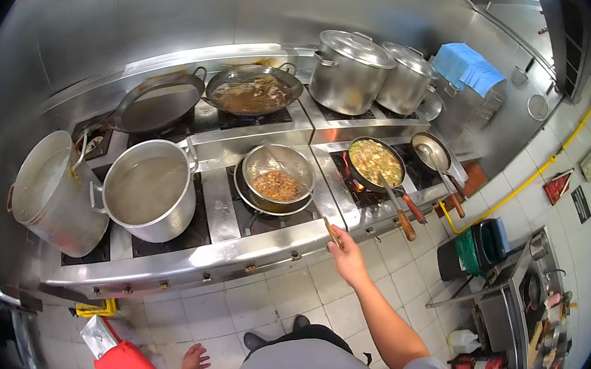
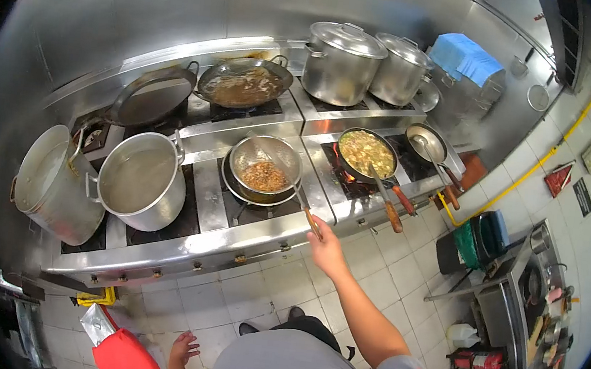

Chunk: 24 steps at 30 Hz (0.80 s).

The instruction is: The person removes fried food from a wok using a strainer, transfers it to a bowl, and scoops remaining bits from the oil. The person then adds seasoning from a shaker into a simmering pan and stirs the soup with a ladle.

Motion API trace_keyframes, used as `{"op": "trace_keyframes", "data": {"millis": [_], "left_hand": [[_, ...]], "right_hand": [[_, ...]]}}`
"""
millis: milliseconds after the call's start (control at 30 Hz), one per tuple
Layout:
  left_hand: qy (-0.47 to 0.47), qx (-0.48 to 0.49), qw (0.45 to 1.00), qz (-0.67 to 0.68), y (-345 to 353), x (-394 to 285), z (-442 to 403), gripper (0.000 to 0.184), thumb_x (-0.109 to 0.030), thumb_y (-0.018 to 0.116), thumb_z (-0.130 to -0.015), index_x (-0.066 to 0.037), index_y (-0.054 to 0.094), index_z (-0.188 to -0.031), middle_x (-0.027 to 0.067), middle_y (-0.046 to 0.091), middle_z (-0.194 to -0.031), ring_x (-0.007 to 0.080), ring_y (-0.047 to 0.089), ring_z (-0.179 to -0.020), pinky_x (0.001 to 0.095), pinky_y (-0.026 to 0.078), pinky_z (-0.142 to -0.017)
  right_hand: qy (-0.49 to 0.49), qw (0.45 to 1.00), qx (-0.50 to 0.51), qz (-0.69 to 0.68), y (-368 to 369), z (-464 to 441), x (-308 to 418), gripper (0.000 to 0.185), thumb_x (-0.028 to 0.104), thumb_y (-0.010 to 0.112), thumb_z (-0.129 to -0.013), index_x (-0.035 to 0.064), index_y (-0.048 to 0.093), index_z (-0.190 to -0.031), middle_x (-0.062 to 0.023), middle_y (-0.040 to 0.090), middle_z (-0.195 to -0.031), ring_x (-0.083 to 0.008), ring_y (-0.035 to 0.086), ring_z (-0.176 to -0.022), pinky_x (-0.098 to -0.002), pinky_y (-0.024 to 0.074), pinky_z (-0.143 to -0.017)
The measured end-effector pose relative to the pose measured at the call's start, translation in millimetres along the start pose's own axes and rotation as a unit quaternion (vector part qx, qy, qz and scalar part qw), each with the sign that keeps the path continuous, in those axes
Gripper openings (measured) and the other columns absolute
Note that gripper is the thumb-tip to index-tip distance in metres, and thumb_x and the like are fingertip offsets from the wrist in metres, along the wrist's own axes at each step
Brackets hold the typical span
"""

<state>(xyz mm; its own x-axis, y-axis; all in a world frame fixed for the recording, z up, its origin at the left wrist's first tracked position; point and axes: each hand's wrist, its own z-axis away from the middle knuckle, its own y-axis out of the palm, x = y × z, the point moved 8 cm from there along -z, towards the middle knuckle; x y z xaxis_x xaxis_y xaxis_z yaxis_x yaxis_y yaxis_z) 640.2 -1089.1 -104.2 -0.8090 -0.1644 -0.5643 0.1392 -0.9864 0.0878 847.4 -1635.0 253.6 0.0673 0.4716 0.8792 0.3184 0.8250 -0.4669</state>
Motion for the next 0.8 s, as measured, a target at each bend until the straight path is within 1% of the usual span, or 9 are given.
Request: {"op": "trace_keyframes", "data": {"millis": [67,200,300,367,400,467,567,633,800], "left_hand": [[-0.013,0.028,0.999,-0.011,16.4,11.6,3.2,0.048,-0.030,0.062,-0.091,-0.012,0.044,-0.132,0.0130,0.052,-0.125,0.0367,0.057,-0.106,0.0520,0.053,-0.079],[-0.047,0.036,0.998,-0.031,46.6,39.9,9.7,0.050,-0.028,0.061,-0.091,-0.009,0.043,-0.134,0.0147,0.052,-0.128,0.0364,0.058,-0.105,0.0506,0.054,-0.079],[-0.059,0.041,0.997,-0.020,67.6,60.8,23.3,0.054,-0.030,0.061,-0.092,-0.009,0.040,-0.137,0.0154,0.051,-0.130,0.0364,0.058,-0.105,0.0509,0.054,-0.080],[-0.073,0.049,0.996,-0.020,77.7,80.9,30.1,0.056,-0.031,0.061,-0.091,-0.011,0.039,-0.138,0.0149,0.051,-0.131,0.0359,0.058,-0.106,0.0509,0.054,-0.080],[-0.084,0.041,0.995,-0.024,78.8,93.2,33.7,0.057,-0.033,0.060,-0.092,-0.011,0.037,-0.140,0.0138,0.052,-0.132,0.0372,0.058,-0.105,0.0519,0.053,-0.078],[-0.092,0.032,0.995,-0.032,83.0,110.3,43.4,0.059,-0.036,0.058,-0.092,-0.012,0.035,-0.141,0.0127,0.052,-0.132,0.0385,0.058,-0.105,0.0529,0.052,-0.077],[-0.128,0.036,0.981,-0.140,108.8,136.4,62.2,0.055,-0.040,0.054,-0.093,-0.010,0.043,-0.137,0.0107,0.058,-0.126,0.0366,0.059,-0.103,0.0510,0.051,-0.075],[-0.109,0.056,0.975,-0.183,139.8,146.3,73.2,0.054,-0.040,0.053,-0.093,-0.010,0.044,-0.136,0.0106,0.059,-0.125,0.0359,0.060,-0.103,0.0506,0.051,-0.076],[-0.048,0.080,0.966,-0.241,235.2,160.6,95.7,0.053,-0.041,0.053,-0.092,-0.008,0.048,-0.133,0.0103,0.061,-0.123,0.0342,0.060,-0.101,0.0493,0.050,-0.076]], "right_hand": [[0.199,0.949,0.068,-0.234,14.3,14.4,13.7,0.048,0.013,0.053,-0.095,0.0087,0.040,-0.141,-0.0015,0.059,-0.090,-0.0080,0.048,-0.067,-0.0240,0.0412,-0.055],[0.246,0.917,0.130,-0.285,44.6,5.1,15.0,0.044,0.017,0.050,-0.098,0.0096,0.041,-0.140,-0.0003,0.054,-0.084,-0.0071,0.039,-0.058,-0.0223,0.0343,-0.048],[0.285,0.858,0.186,-0.384,63.3,-3.9,9.5,0.045,0.023,0.050,-0.099,0.0049,0.039,-0.139,-0.0041,0.061,-0.095,-0.0087,0.049,-0.063,-0.0230,0.0407,-0.050],[0.270,0.826,0.224,-0.440,64.2,-6.3,16.8,0.050,0.032,0.048,-0.100,0.0047,0.036,-0.141,-0.0097,0.065,-0.106,-0.0161,0.063,-0.080,-0.0279,0.0512,-0.063],[0.270,0.828,0.213,-0.442,53.4,-6.3,6.0,0.050,0.032,0.048,-0.100,0.0047,0.036,-0.141,-0.0097,0.065,-0.106,-0.0161,0.063,-0.080,-0.0279,0.0512,-0.063],[0.289,0.792,0.240,-0.481,48.5,-0.6,-24.0,0.057,0.043,0.041,-0.101,0.0033,0.034,-0.142,-0.0173,0.059,-0.124,-0.0260,0.064,-0.103,-0.0351,0.0544,-0.079],[0.275,0.805,0.169,-0.498,-6.6,3.7,-122.0,0.064,0.050,0.036,-0.101,0.0022,0.032,-0.143,-0.0201,0.054,-0.131,-0.0300,0.059,-0.113,-0.0389,0.0515,-0.089],[0.292,0.771,0.033,-0.565,-59.0,8.9,-187.3,0.067,0.055,0.033,-0.099,0.0025,0.034,-0.142,-0.0198,0.054,-0.131,-0.0307,0.059,-0.114,-0.0403,0.0506,-0.091],[0.218,0.682,0.024,-0.698,-162.7,-27.0,-161.5,0.061,0.054,0.035,-0.099,0.0032,0.045,-0.132,-0.0194,0.057,-0.127,-0.0283,0.061,-0.105,-0.0396,0.0519,-0.086]]}}
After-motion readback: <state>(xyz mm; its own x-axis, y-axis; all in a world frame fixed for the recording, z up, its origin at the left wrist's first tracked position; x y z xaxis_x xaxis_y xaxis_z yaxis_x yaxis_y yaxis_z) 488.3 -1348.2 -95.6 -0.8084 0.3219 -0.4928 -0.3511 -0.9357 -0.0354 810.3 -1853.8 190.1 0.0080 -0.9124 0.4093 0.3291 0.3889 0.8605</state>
